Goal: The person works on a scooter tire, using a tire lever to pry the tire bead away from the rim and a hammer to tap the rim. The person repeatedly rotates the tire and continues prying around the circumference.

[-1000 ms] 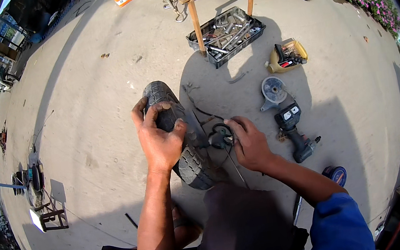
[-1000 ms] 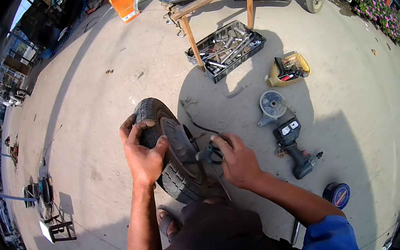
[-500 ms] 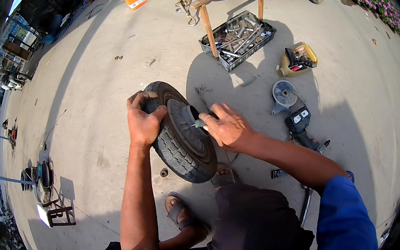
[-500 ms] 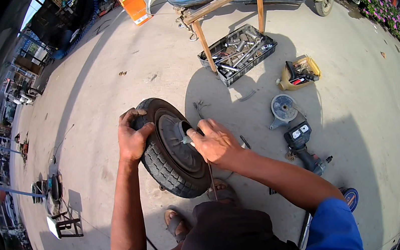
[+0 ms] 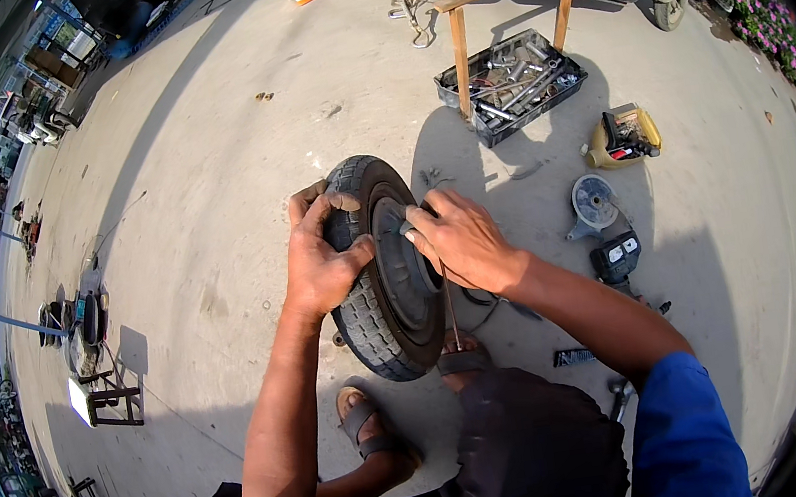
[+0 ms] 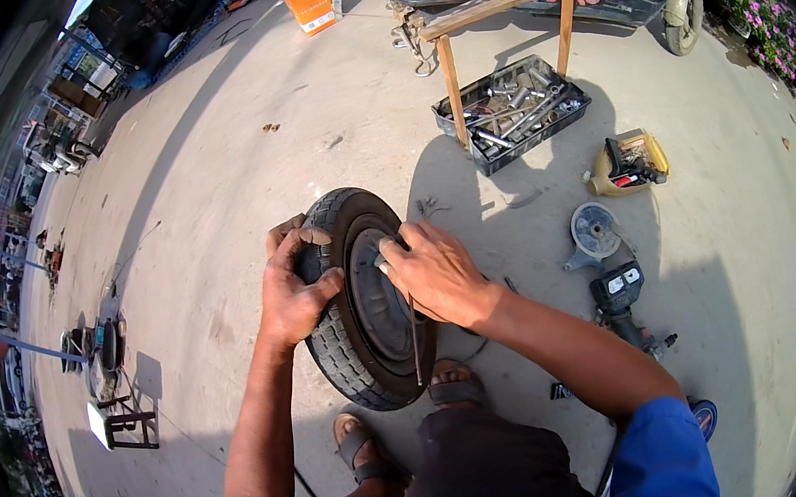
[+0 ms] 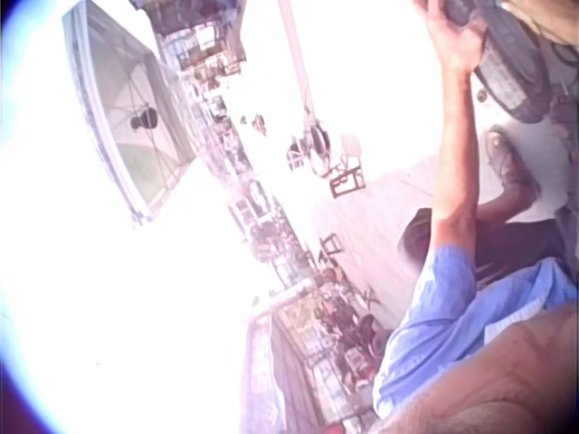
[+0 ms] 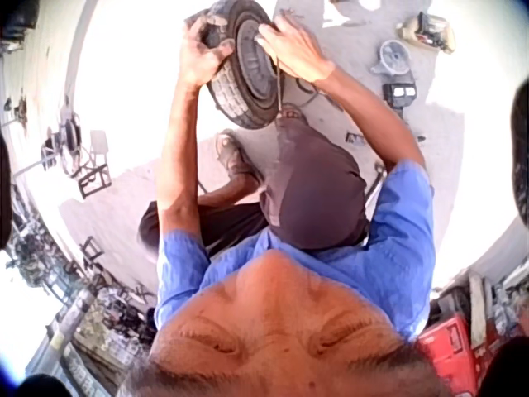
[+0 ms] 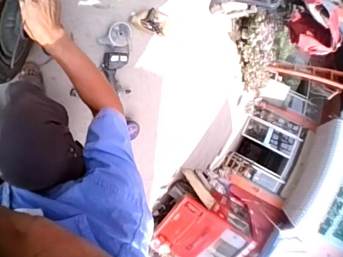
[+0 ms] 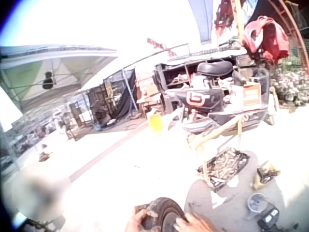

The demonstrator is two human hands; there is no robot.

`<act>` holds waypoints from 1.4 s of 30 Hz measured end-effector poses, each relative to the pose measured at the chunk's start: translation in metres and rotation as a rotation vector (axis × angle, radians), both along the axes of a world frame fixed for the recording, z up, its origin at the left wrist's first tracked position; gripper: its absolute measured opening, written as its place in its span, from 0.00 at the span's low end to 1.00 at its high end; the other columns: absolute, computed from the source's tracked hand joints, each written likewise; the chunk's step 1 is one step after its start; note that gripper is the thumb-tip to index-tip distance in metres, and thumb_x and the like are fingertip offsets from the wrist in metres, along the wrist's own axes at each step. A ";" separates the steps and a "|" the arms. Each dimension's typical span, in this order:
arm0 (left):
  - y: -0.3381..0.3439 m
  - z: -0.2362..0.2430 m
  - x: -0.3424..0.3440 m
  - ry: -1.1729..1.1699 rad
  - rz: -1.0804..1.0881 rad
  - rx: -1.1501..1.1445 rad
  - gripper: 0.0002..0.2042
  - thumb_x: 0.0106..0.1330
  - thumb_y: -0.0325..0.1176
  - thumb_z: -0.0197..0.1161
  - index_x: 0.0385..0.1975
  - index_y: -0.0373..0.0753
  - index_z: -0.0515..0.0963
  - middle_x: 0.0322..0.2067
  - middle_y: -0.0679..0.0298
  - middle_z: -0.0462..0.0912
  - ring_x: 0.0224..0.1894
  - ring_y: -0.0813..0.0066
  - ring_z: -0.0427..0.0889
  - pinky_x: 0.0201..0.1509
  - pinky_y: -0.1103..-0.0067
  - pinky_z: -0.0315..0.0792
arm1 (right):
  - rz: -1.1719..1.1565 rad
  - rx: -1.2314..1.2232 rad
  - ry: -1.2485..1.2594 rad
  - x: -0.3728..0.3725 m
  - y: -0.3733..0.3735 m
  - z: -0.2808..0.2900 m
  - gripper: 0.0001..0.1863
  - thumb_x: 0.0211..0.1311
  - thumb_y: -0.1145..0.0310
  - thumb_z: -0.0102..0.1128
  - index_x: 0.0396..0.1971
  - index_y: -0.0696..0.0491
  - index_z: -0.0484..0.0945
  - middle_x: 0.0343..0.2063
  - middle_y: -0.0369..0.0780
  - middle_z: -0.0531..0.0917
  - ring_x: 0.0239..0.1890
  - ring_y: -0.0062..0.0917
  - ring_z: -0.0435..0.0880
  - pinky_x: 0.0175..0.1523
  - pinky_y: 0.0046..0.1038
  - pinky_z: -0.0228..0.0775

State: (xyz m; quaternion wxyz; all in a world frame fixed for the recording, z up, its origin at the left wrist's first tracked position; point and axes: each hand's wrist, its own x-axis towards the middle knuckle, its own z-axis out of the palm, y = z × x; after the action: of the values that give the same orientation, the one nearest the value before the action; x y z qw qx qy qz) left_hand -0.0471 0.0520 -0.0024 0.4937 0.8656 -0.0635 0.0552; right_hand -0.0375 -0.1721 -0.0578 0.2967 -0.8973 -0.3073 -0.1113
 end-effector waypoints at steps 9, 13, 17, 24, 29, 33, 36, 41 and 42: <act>-0.002 0.003 0.002 0.001 -0.003 0.039 0.22 0.47 0.24 0.72 0.45 0.39 0.79 0.61 0.49 0.68 0.71 0.47 0.67 0.73 0.63 0.63 | -0.022 0.004 -0.090 -0.005 0.006 -0.010 0.17 0.70 0.64 0.62 0.51 0.59 0.80 0.39 0.48 0.76 0.45 0.45 0.79 0.49 0.44 0.75; -0.004 0.003 0.003 0.000 -0.007 0.050 0.22 0.47 0.24 0.72 0.45 0.39 0.79 0.61 0.49 0.69 0.72 0.46 0.66 0.73 0.62 0.64 | -0.038 0.009 -0.137 -0.008 0.007 -0.020 0.17 0.69 0.66 0.63 0.52 0.59 0.79 0.40 0.47 0.74 0.46 0.45 0.78 0.49 0.44 0.74; -0.008 0.003 0.004 -0.001 -0.013 0.038 0.22 0.47 0.24 0.72 0.45 0.38 0.79 0.61 0.48 0.69 0.72 0.46 0.67 0.72 0.63 0.65 | -0.067 0.027 -0.159 -0.010 0.006 -0.022 0.17 0.68 0.65 0.63 0.53 0.58 0.79 0.41 0.47 0.74 0.46 0.45 0.78 0.50 0.44 0.74; -0.013 0.005 0.006 -0.018 -0.023 0.071 0.22 0.47 0.24 0.72 0.46 0.37 0.79 0.61 0.48 0.68 0.69 0.45 0.70 0.70 0.62 0.68 | -0.047 -0.050 -0.062 -0.005 0.003 -0.010 0.17 0.67 0.64 0.61 0.51 0.57 0.79 0.43 0.47 0.75 0.48 0.43 0.77 0.51 0.42 0.75; -0.020 0.008 0.006 -0.028 -0.050 0.079 0.23 0.47 0.23 0.71 0.47 0.36 0.78 0.61 0.47 0.65 0.64 0.43 0.73 0.67 0.61 0.73 | -0.063 -0.017 -0.185 -0.005 -0.001 -0.027 0.17 0.65 0.66 0.63 0.51 0.56 0.79 0.45 0.46 0.76 0.48 0.41 0.76 0.51 0.40 0.74; -0.024 0.009 0.004 -0.030 -0.043 0.097 0.23 0.47 0.23 0.71 0.47 0.37 0.78 0.61 0.47 0.66 0.66 0.44 0.72 0.67 0.62 0.72 | -0.035 -0.005 -0.198 -0.005 -0.001 -0.027 0.18 0.63 0.67 0.64 0.51 0.57 0.78 0.45 0.46 0.76 0.49 0.42 0.75 0.54 0.42 0.72; -0.027 0.010 0.004 -0.006 -0.045 0.057 0.23 0.46 0.25 0.72 0.46 0.37 0.79 0.62 0.47 0.66 0.69 0.46 0.69 0.70 0.62 0.68 | -0.008 -0.018 -0.229 -0.005 -0.003 -0.026 0.21 0.62 0.64 0.66 0.52 0.57 0.77 0.46 0.46 0.75 0.50 0.43 0.74 0.56 0.45 0.69; -0.025 0.005 0.007 -0.019 -0.026 0.064 0.23 0.46 0.25 0.72 0.46 0.37 0.80 0.61 0.47 0.68 0.69 0.46 0.69 0.71 0.63 0.67 | -0.031 0.052 -0.155 -0.009 0.000 -0.010 0.29 0.62 0.54 0.68 0.56 0.57 0.76 0.51 0.47 0.76 0.54 0.44 0.74 0.64 0.47 0.66; -0.025 0.005 0.007 -0.028 -0.018 0.068 0.23 0.46 0.26 0.73 0.46 0.37 0.80 0.61 0.47 0.68 0.68 0.46 0.69 0.71 0.63 0.67 | -0.014 0.086 -0.204 -0.009 -0.002 -0.010 0.29 0.62 0.53 0.68 0.56 0.57 0.76 0.52 0.46 0.76 0.56 0.43 0.74 0.66 0.48 0.65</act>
State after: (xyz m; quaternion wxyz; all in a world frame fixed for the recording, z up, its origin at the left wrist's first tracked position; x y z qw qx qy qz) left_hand -0.0396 0.0271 0.0025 0.4637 0.8802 -0.0803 0.0608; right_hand -0.0465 -0.1738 -0.0676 0.3012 -0.8699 -0.3247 -0.2170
